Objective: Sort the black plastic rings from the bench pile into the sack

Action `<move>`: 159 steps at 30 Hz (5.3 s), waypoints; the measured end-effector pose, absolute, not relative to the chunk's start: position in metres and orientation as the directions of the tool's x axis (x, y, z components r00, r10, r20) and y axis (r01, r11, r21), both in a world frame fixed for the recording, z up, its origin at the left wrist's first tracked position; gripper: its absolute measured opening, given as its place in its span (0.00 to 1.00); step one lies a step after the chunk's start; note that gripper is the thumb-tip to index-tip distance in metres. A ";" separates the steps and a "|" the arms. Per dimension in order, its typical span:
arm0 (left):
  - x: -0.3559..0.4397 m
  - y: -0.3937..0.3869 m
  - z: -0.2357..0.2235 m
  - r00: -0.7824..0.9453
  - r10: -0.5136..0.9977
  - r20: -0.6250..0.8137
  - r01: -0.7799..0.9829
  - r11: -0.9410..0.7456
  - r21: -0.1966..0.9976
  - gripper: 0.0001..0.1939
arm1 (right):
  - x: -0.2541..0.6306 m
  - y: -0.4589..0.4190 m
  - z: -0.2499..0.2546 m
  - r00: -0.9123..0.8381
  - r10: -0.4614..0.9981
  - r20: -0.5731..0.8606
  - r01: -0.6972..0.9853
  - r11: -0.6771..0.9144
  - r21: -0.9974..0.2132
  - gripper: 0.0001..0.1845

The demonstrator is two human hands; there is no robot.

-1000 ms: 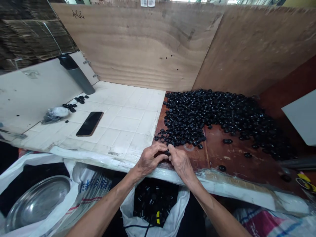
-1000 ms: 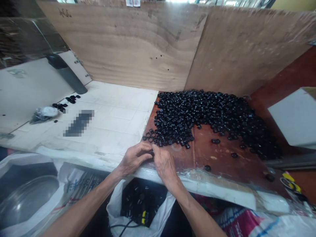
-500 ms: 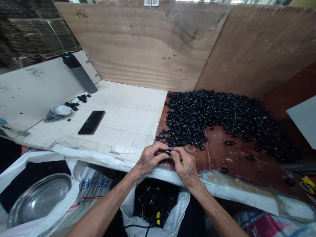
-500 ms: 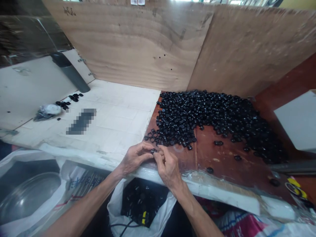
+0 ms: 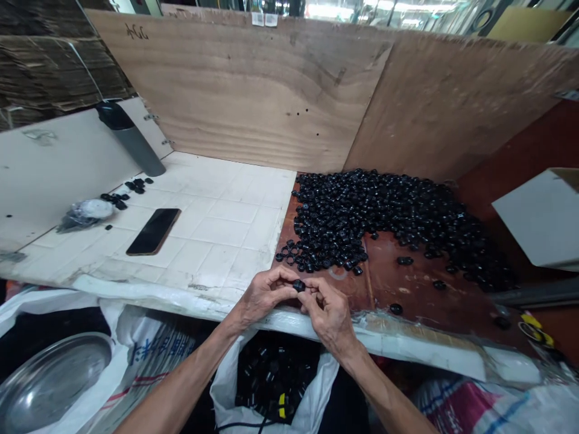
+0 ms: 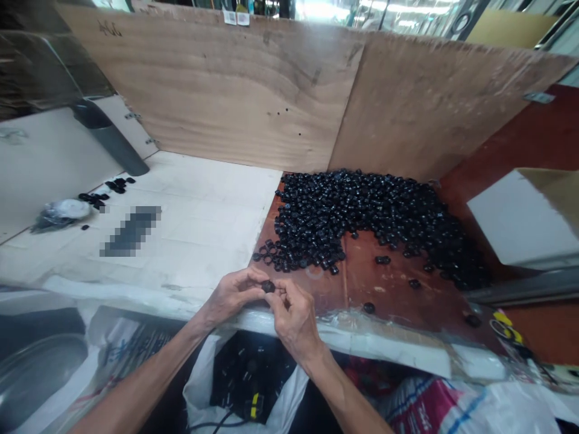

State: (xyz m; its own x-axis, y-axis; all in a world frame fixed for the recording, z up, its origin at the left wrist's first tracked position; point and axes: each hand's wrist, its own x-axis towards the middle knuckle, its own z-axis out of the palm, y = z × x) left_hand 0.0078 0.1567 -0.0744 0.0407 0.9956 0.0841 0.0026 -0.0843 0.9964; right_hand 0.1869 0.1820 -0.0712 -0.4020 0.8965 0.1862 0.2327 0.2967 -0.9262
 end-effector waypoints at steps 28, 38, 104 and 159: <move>0.007 0.112 -0.080 0.013 0.990 0.138 0.215 -0.137 0.967 0.06 | 0.182 0.153 -0.072 -0.466 0.874 0.135 0.307 0.303 -0.902 0.10; -0.009 0.105 -0.071 0.380 0.917 0.120 0.400 -0.280 0.872 0.07 | 0.189 0.163 -0.095 -0.515 0.831 -0.210 0.314 -0.045 -0.948 0.19; 0.017 0.162 -0.083 -0.012 0.914 0.405 0.181 -0.397 0.900 0.11 | 0.193 0.207 -0.070 -0.390 0.851 0.352 0.226 0.459 -0.859 0.04; 0.017 0.165 -0.081 -0.015 0.921 0.390 0.281 -0.370 0.885 0.08 | 0.184 0.207 -0.081 -0.332 0.920 0.208 0.370 0.330 -0.868 0.14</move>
